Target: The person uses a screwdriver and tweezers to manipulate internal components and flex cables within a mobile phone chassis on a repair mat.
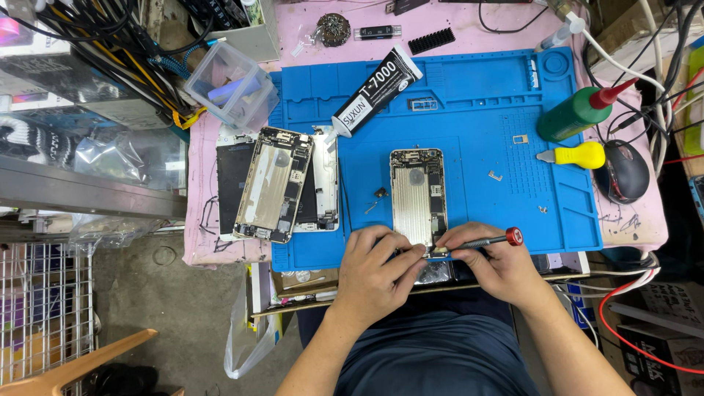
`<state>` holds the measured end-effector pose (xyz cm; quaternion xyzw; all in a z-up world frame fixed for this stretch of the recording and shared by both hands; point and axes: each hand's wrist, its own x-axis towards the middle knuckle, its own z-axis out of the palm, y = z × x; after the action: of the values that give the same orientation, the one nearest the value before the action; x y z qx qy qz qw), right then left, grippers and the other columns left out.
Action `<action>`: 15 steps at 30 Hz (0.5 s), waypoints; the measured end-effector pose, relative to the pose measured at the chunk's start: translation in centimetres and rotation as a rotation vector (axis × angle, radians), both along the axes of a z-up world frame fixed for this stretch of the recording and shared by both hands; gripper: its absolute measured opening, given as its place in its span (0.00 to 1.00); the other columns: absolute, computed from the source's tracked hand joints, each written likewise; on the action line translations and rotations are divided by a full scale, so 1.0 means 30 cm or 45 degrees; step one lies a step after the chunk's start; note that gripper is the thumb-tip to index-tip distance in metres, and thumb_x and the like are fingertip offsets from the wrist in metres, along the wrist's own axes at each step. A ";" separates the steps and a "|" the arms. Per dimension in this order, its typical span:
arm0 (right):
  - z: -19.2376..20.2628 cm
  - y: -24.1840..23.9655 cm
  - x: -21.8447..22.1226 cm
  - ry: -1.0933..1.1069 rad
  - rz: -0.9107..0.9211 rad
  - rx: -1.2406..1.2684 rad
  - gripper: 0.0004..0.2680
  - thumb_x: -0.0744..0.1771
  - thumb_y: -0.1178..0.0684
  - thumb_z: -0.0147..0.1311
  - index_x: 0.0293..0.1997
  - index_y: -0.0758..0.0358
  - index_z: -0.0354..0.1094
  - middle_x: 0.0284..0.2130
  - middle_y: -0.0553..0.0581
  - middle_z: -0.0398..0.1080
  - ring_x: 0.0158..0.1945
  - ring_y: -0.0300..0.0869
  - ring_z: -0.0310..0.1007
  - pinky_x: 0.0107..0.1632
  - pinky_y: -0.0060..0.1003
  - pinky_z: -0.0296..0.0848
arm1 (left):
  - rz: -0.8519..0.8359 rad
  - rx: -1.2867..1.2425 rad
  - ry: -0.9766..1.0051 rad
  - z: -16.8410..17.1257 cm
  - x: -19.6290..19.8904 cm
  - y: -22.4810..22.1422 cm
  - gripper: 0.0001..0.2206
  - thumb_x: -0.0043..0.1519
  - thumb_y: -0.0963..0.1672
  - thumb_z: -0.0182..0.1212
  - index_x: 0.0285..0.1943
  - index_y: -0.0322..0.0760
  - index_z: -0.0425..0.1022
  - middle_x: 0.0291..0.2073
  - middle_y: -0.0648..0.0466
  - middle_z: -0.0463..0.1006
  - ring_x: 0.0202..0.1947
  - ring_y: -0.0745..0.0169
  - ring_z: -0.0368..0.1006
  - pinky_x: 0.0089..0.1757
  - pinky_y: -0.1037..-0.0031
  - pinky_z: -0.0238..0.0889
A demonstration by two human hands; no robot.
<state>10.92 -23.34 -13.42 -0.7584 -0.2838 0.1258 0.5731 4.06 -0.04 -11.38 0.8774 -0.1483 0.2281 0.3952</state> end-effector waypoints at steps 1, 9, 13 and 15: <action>0.001 0.001 -0.001 -0.010 0.002 -0.006 0.03 0.67 0.61 0.55 0.43 0.67 0.72 0.41 0.59 0.79 0.47 0.44 0.81 0.49 0.36 0.79 | -0.001 -0.001 0.002 0.000 -0.001 -0.001 0.09 0.56 0.43 0.73 0.44 0.42 0.83 0.39 0.61 0.76 0.47 0.58 0.70 0.47 0.65 0.61; -0.002 -0.005 -0.002 0.016 0.000 0.068 0.03 0.67 0.61 0.55 0.42 0.68 0.73 0.41 0.60 0.78 0.47 0.45 0.80 0.50 0.37 0.79 | 0.001 -0.025 0.008 0.004 -0.002 -0.001 0.08 0.56 0.43 0.73 0.42 0.41 0.83 0.38 0.61 0.76 0.46 0.58 0.70 0.46 0.66 0.61; -0.008 -0.012 -0.002 0.041 0.000 0.046 0.03 0.67 0.62 0.56 0.42 0.68 0.73 0.40 0.61 0.79 0.46 0.45 0.81 0.49 0.37 0.79 | 0.004 -0.031 0.013 0.001 0.002 -0.005 0.07 0.56 0.43 0.73 0.42 0.41 0.84 0.38 0.61 0.77 0.45 0.59 0.70 0.45 0.67 0.60; -0.010 -0.012 0.000 0.044 0.005 0.056 0.03 0.67 0.62 0.55 0.42 0.68 0.72 0.40 0.61 0.79 0.46 0.45 0.81 0.50 0.37 0.79 | 0.012 -0.025 0.006 -0.002 0.002 -0.003 0.07 0.56 0.43 0.73 0.42 0.42 0.84 0.38 0.61 0.77 0.46 0.59 0.70 0.45 0.67 0.60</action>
<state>10.91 -23.69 -13.72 -0.7427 -0.2779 0.1339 0.5943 4.12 -0.14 -11.45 0.8746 -0.1409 0.2294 0.4032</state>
